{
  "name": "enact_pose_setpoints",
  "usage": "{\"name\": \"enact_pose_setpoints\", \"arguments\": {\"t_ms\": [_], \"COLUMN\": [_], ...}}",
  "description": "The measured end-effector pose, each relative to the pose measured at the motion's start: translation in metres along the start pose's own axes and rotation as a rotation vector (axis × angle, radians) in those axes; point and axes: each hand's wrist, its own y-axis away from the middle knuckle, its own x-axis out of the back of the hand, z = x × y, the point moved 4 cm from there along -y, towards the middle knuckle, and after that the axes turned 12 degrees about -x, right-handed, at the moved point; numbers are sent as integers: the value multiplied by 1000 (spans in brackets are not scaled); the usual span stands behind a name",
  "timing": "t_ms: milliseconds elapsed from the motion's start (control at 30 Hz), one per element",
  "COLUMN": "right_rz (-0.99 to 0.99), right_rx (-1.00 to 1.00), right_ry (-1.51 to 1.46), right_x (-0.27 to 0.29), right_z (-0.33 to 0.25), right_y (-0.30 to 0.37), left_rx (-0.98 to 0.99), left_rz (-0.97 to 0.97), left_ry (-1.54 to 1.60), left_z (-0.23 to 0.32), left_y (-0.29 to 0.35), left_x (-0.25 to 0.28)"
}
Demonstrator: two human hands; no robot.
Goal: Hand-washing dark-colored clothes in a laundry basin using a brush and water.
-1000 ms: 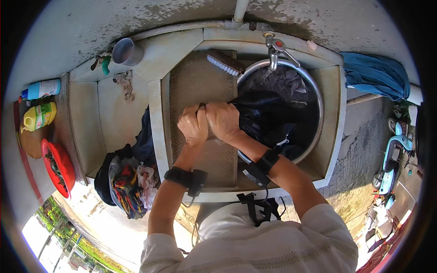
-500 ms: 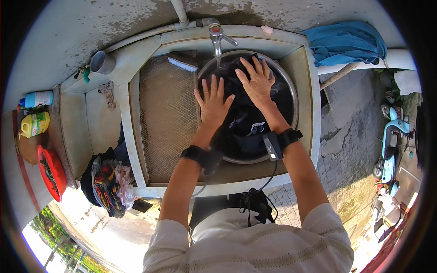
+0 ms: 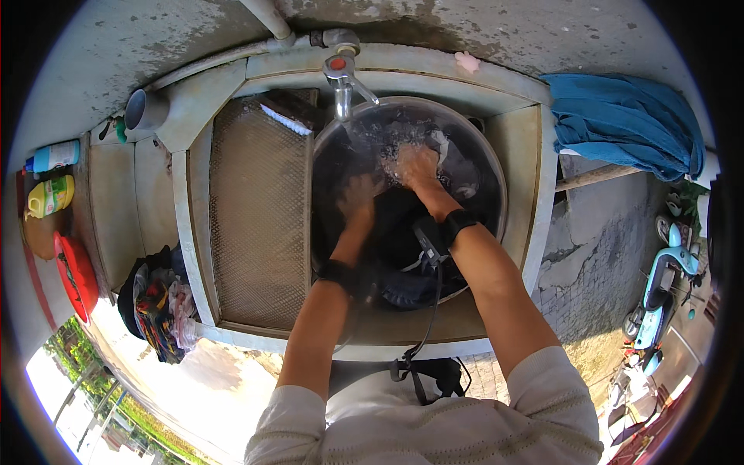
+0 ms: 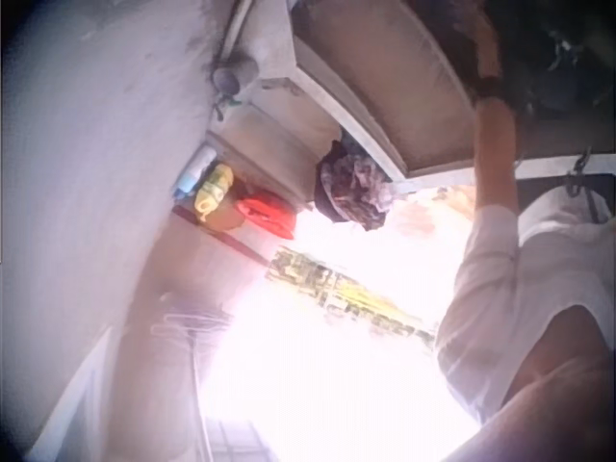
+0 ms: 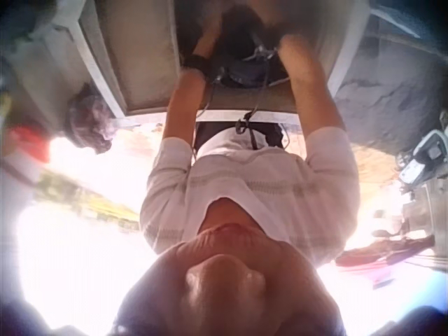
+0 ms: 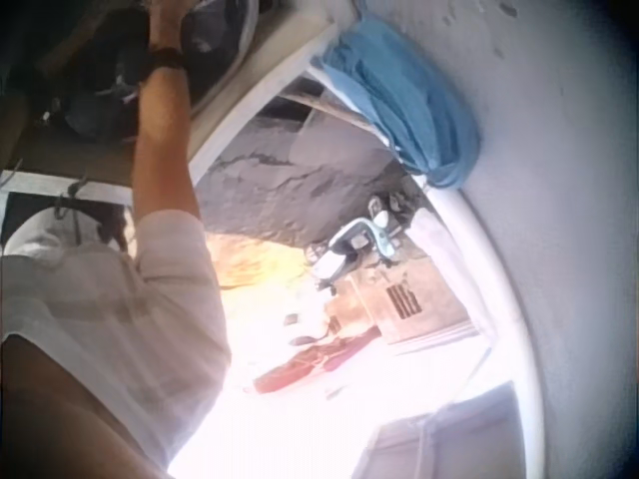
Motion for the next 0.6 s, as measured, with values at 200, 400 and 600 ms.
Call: {"name": "enact_pose_setpoints", "arguments": {"t_ms": [200, 400, 600], "right_rz": [84, 339, 63], "right_rx": [86, 456, 120], "right_ry": [-122, -611, -671], "right_x": [29, 62, 6], "right_z": [40, 25, 114], "right_y": [-1, 128, 196], "left_rx": [-101, -174, 11], "left_rz": [-39, -470, 0], "left_ry": [122, -300, 372], "left_z": [5, -113, 75], "left_y": [-46, -85, 59], "left_x": [-5, -13, 123]}}
